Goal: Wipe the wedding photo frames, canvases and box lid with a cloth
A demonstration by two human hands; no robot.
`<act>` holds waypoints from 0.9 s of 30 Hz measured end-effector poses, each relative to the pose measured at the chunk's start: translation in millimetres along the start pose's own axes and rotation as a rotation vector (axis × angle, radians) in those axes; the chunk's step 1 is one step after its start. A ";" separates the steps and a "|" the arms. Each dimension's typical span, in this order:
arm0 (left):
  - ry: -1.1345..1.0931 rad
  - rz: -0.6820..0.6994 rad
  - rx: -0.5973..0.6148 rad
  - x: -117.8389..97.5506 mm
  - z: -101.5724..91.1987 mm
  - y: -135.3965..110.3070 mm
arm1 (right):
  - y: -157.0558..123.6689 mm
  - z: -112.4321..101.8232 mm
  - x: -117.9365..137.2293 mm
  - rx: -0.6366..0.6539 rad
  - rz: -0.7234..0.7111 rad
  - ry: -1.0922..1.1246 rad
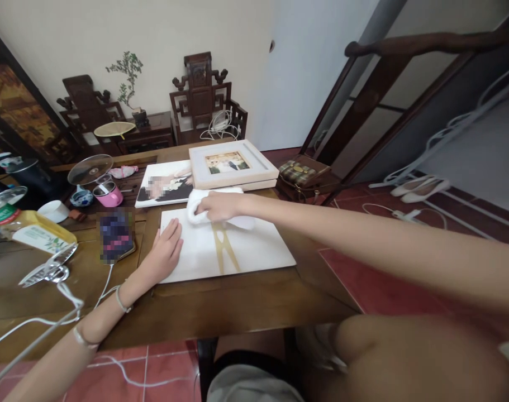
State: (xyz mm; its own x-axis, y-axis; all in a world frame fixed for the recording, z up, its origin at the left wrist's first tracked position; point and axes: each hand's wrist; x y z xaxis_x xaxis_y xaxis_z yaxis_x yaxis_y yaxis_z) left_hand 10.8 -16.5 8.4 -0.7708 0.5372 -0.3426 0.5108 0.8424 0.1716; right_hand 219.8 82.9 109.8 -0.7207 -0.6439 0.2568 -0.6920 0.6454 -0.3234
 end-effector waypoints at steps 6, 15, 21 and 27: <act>0.020 0.005 0.010 2.3 2.0 0.2 | -39.5 12.0 -44.4 -0.086 0.127 -0.013; 0.034 0.018 -0.018 4.3 5.3 -2.1 | -89.7 31.4 -76.5 -0.084 0.256 -0.090; 0.031 0.006 -0.010 1.9 3.0 -3.0 | -124.6 25.8 -45.0 0.129 0.242 0.095; 0.034 0.022 -0.028 3.9 4.4 -4.3 | -141.7 21.8 -4.6 0.354 0.177 0.182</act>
State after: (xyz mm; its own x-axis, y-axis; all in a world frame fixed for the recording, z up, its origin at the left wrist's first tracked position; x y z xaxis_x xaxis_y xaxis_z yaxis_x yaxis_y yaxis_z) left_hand 7.3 -18.3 2.2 -0.7722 0.5566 -0.3066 0.5177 0.8308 0.2044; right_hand 322.1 -14.6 134.7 -0.8448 -0.4326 0.3149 -0.5222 0.5386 -0.6612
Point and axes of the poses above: each hand's wrist, its own y-axis towards the middle knuckle, its own z-axis out of the palm, x = y × z, and after that the axes turned 13 degrees about z, right-handed
